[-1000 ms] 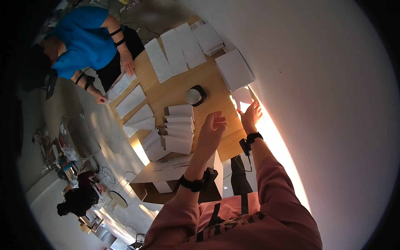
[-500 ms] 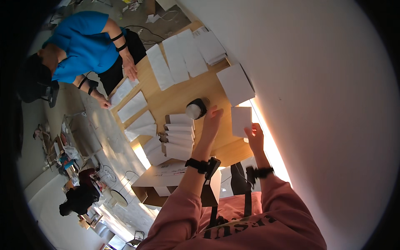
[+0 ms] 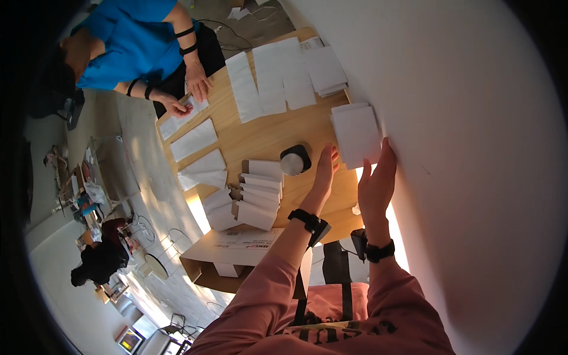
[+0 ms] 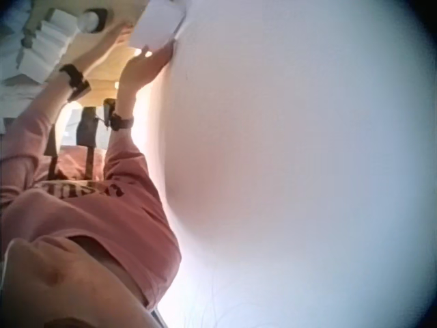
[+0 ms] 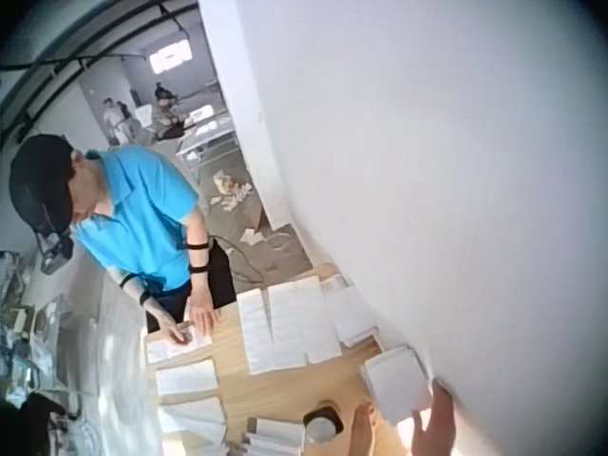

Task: The person assembles a cardboard box, applies adhesive tape to the bottom, and then places several white rectangular paper products into the box from a table.

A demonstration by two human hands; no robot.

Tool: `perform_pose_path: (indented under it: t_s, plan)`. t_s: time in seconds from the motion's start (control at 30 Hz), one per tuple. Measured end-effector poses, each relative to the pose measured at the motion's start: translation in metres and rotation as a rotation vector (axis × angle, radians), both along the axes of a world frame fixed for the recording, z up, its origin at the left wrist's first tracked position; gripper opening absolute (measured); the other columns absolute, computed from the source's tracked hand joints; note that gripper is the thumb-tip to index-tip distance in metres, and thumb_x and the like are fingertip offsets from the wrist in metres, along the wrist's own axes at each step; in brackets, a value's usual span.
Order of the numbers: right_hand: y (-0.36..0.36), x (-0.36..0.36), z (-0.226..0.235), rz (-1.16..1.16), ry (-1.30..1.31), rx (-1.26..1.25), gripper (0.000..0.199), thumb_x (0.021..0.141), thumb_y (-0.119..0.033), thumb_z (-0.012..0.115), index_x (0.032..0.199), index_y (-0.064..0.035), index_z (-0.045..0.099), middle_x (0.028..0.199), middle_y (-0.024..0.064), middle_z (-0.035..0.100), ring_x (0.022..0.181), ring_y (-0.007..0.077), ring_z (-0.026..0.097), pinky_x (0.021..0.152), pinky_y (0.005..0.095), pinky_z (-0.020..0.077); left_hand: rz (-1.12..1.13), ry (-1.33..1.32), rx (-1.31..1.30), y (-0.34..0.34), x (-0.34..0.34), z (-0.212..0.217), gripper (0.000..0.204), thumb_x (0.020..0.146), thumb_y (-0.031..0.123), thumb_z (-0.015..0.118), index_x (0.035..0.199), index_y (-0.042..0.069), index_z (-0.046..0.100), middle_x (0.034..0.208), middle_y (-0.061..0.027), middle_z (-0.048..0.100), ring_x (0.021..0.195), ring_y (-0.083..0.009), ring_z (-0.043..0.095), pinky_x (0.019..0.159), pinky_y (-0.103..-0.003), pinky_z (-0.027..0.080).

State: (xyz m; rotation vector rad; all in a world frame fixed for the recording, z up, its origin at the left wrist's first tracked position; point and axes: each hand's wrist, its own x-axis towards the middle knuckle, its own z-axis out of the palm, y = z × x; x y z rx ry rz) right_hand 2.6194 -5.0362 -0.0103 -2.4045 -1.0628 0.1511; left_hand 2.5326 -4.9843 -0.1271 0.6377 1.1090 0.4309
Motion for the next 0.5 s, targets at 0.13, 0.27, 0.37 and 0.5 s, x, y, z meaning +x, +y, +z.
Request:
perform_pose_path:
  t_s: [0.13, 0.27, 0.37, 0.5]
  plan:
    - [0.001, 0.002, -0.007, 0.095, -0.088, -0.126, 0.054, 0.086, -0.017, 0.054, 0.133, -0.0022, 0.032, 0.131, 0.0202, 0.039, 0.118, 0.0352, 0.041, 0.097, 0.0412, 0.0350, -0.014, -0.172, -0.014, 0.000, 0.013, 0.005, 0.077, 0.086, 0.063, 0.031, 0.136, 0.005, 0.027, 0.139, -0.0124, 0.031, 0.130, -0.0216, 0.027, 0.105, -0.041, 0.020]
    - [0.006, 0.004, -0.015, 0.141, -0.022, -0.148, 0.053, 0.088, -0.023, 0.052, 0.132, -0.0023, 0.031, 0.131, 0.0204, 0.037, 0.121, 0.0339, 0.037, 0.100, 0.0401, 0.0315, 0.155, -0.364, 0.036, 0.001, 0.024, 0.011, 0.052, 0.092, 0.050, 0.037, 0.113, 0.003, 0.047, 0.110, -0.0051, 0.047, 0.104, -0.0150, 0.039, 0.096, -0.029, 0.028]
    - [0.005, 0.005, -0.018, 0.154, 0.143, -0.015, 0.054, 0.088, -0.024, 0.053, 0.132, -0.0032, 0.031, 0.131, 0.0166, 0.033, 0.122, 0.0309, 0.034, 0.100, 0.0397, 0.0303, 0.129, -0.259, -0.028, -0.003, 0.021, 0.004, 0.060, 0.091, 0.050, 0.039, 0.125, 0.001, 0.041, 0.119, -0.0080, 0.045, 0.113, -0.0168, 0.039, 0.098, -0.030, 0.029]
    - [0.002, 0.003, -0.017, 0.159, 0.126, -0.020, 0.053, 0.088, -0.025, 0.054, 0.132, -0.0043, 0.031, 0.131, 0.0154, 0.034, 0.122, 0.0307, 0.034, 0.100, 0.0400, 0.0300, 0.129, -0.188, -0.034, -0.001, 0.018, -0.013, 0.063, 0.090, 0.051, 0.040, 0.127, 0.000, 0.039, 0.121, -0.0096, 0.045, 0.115, -0.0173, 0.039, 0.098, -0.030, 0.028]
